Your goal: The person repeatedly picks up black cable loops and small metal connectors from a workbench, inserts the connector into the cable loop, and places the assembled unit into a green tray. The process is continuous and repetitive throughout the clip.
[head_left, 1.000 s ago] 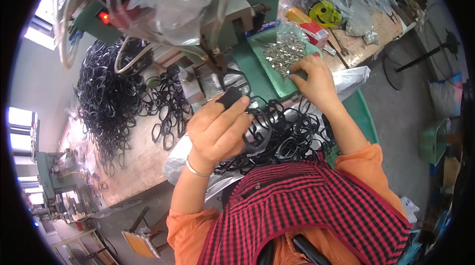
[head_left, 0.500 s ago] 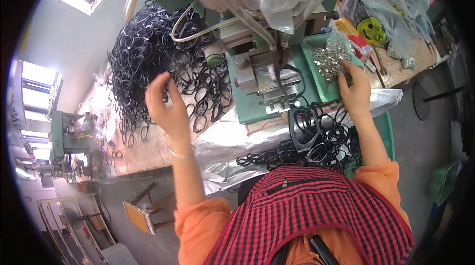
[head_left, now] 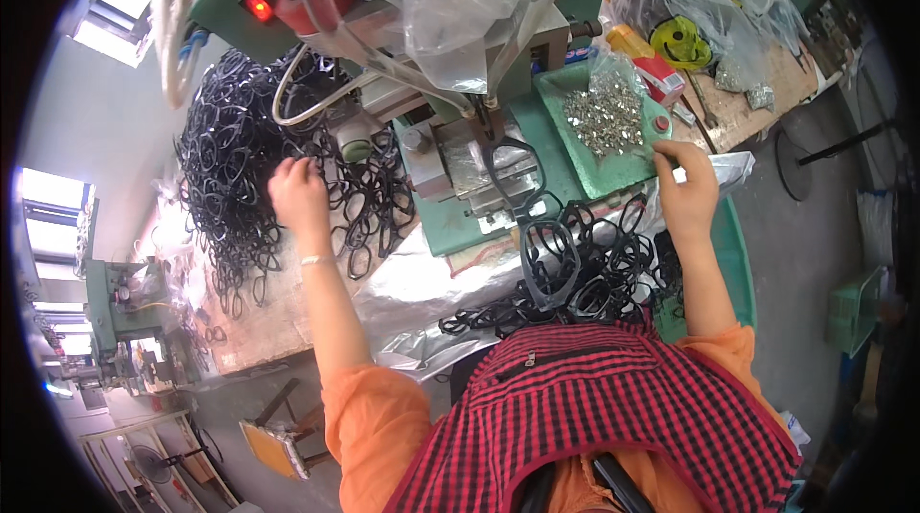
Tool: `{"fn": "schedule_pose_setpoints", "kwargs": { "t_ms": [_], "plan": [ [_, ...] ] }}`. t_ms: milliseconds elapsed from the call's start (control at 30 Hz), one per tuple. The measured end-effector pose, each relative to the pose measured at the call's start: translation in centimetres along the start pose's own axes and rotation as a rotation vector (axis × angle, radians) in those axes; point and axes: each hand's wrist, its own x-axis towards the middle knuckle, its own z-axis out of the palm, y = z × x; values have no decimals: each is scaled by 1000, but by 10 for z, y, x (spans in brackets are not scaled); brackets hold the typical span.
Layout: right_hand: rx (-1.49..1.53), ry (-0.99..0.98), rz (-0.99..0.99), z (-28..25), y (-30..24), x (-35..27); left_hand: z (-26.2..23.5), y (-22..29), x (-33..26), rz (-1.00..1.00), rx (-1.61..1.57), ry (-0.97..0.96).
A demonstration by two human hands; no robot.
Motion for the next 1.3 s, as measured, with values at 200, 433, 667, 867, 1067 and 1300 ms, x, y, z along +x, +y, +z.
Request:
{"fn": "schedule_pose_setpoints", "kwargs": {
  "t_ms": [200, 433, 667, 867, 1067, 1300],
  "plan": [
    [372, -220, -49, -13, -49, 17, -71, 43, 0, -341, -791, 108],
    [870, -303, 61, 60, -127, 64, -59, 112, -40, -640, -1496, -91],
    [982, -328, 130, 64, -129, 49, -95, 140, -68, -650, -1492, 82],
    [1093, -376, 186, 58, -143, 50, -176, 176, 3, 50, -1628, 393],
    [1143, -375, 253, 45, -161, 41, -175, 193, 26, 76, -1533, 368],
    [579, -176, 36, 29, -76, 56, -166, 216, -17, 794, -931, 140]
  ]
}}
